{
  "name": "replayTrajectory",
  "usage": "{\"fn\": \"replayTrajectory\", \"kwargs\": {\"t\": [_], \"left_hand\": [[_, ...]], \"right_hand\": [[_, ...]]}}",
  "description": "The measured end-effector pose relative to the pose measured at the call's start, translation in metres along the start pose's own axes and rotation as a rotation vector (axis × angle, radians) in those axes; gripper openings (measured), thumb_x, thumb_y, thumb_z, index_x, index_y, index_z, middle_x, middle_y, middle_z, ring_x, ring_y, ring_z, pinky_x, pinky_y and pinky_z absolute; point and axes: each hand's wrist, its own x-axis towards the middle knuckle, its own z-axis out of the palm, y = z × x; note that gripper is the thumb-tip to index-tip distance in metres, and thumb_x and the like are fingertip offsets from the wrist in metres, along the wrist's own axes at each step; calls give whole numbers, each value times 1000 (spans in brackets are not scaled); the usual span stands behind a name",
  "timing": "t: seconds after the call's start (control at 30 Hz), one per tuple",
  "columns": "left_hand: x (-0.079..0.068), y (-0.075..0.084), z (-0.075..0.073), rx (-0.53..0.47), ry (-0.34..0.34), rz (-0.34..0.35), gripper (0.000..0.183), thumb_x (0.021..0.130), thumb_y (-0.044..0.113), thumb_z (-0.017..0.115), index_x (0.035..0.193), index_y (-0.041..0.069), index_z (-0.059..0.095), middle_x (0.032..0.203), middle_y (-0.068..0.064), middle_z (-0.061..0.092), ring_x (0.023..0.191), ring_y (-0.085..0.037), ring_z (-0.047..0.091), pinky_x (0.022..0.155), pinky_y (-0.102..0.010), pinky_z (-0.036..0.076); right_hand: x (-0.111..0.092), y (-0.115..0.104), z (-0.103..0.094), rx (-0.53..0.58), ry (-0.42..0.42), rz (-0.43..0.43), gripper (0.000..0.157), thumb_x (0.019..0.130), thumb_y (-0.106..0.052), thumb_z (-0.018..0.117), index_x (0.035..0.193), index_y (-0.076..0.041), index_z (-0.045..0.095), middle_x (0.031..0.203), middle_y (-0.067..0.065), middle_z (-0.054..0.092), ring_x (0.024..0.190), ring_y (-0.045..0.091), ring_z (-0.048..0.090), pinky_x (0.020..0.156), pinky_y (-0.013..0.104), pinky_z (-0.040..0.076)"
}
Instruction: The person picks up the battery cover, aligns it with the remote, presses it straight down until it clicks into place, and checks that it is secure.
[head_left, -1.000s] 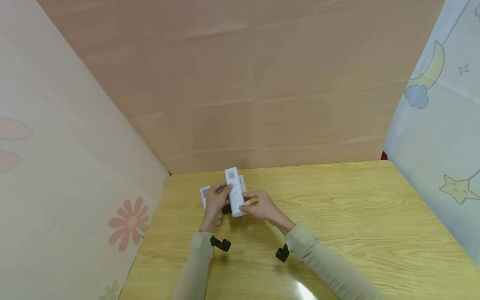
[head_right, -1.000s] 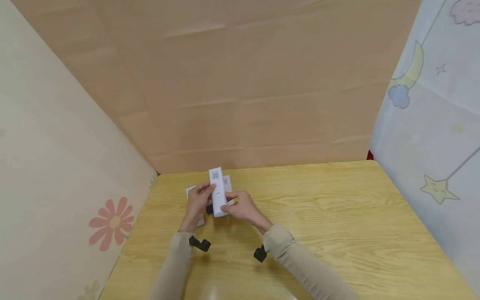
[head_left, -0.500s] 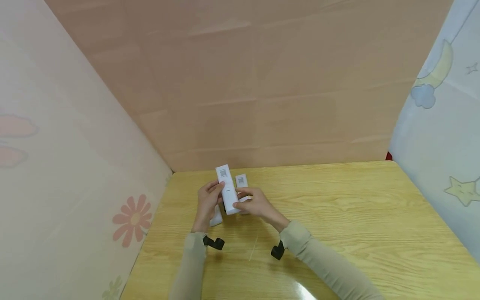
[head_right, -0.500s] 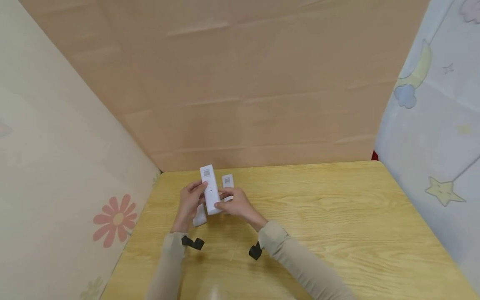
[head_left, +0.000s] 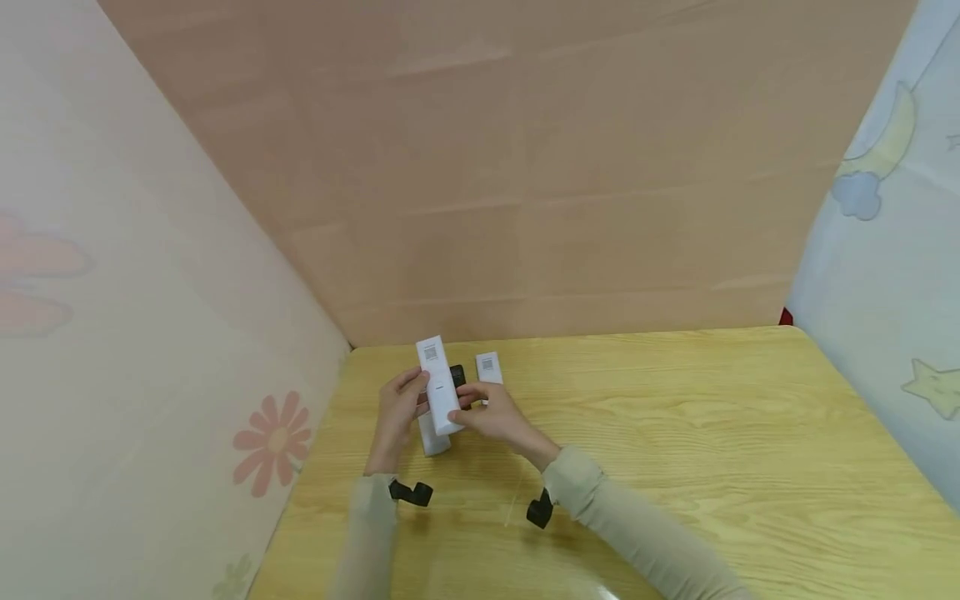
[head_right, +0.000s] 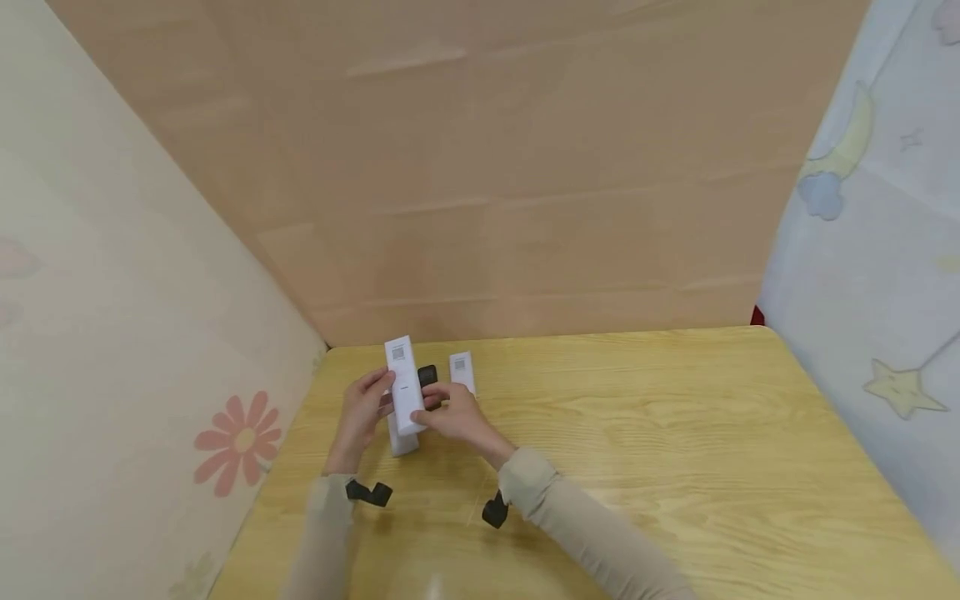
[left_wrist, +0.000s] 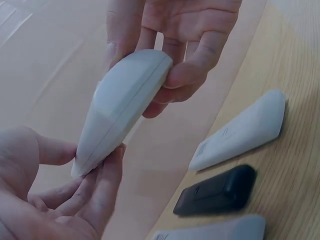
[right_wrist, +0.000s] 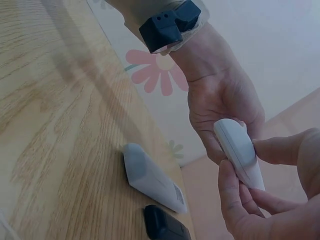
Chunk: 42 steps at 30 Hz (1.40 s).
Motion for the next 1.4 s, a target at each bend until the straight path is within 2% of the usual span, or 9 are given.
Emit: {"fn": "replayTrajectory", "kwargs": {"t": [0.1, 0.27, 0.5, 0.7, 0.9, 1.1, 1.4], "left_hand": [[-1, 1, -11, 41, 5, 7, 46, 99, 30, 64, 137, 4, 58, 123, -19, 66, 95, -23, 71, 76, -31, 60], [-2, 4, -27, 84, 1, -19, 43, 99, 27, 65, 137, 7, 59, 128, -16, 65, 98, -21, 70, 79, -31, 59], [-3, 1, -44, 71, 8, -33, 44, 99, 20, 65, 139, 6, 56, 134, -17, 62, 99, -19, 70, 82, -32, 59], [-2, -1, -52, 73, 12, -26, 46, 97, 22, 68, 139, 6, 57, 135, -19, 61, 98, -19, 70, 83, -33, 59], [-3, -3, -58, 91, 28, -30, 48, 97, 25, 69, 139, 6, 56, 136, -19, 59, 102, -19, 68, 83, -31, 59], [-4, -6, -67, 90, 61, -19, 49, 97, 26, 69, 140, 5, 56, 137, -19, 59, 100, -17, 70, 81, -29, 59], [-5, -9, -81, 97, 117, -32, 53, 97, 29, 69, 141, 5, 55, 135, -17, 59, 105, -22, 69, 87, -36, 58]], "right_hand": [[4, 1, 8, 26, -5, -3, 47, 90, -17, 77, 131, -3, 61, 115, 14, 62, 93, 23, 67, 77, 36, 61], [9, 0, 22, 59, -7, -13, 46, 90, -17, 77, 131, -3, 62, 113, 13, 63, 91, 22, 69, 78, 38, 61], [13, -1, 37, -45, -4, -14, 51, 88, -21, 79, 134, -9, 61, 116, 8, 65, 90, 19, 67, 77, 38, 59], [16, 3, 46, -47, -2, 8, 51, 89, -21, 78, 136, -9, 61, 117, 6, 65, 90, 19, 66, 77, 43, 59], [19, 6, 53, -34, -11, 9, 50, 89, -21, 78, 135, -10, 61, 115, 5, 65, 88, 18, 67, 73, 34, 58], [20, 3, 60, -55, -26, -3, 50, 90, -21, 77, 136, -9, 61, 116, 6, 65, 88, 17, 66, 73, 32, 58], [28, 6, 74, -78, -40, -25, 47, 91, -26, 76, 134, -11, 64, 121, 5, 65, 96, 17, 67, 76, 35, 59]]}}
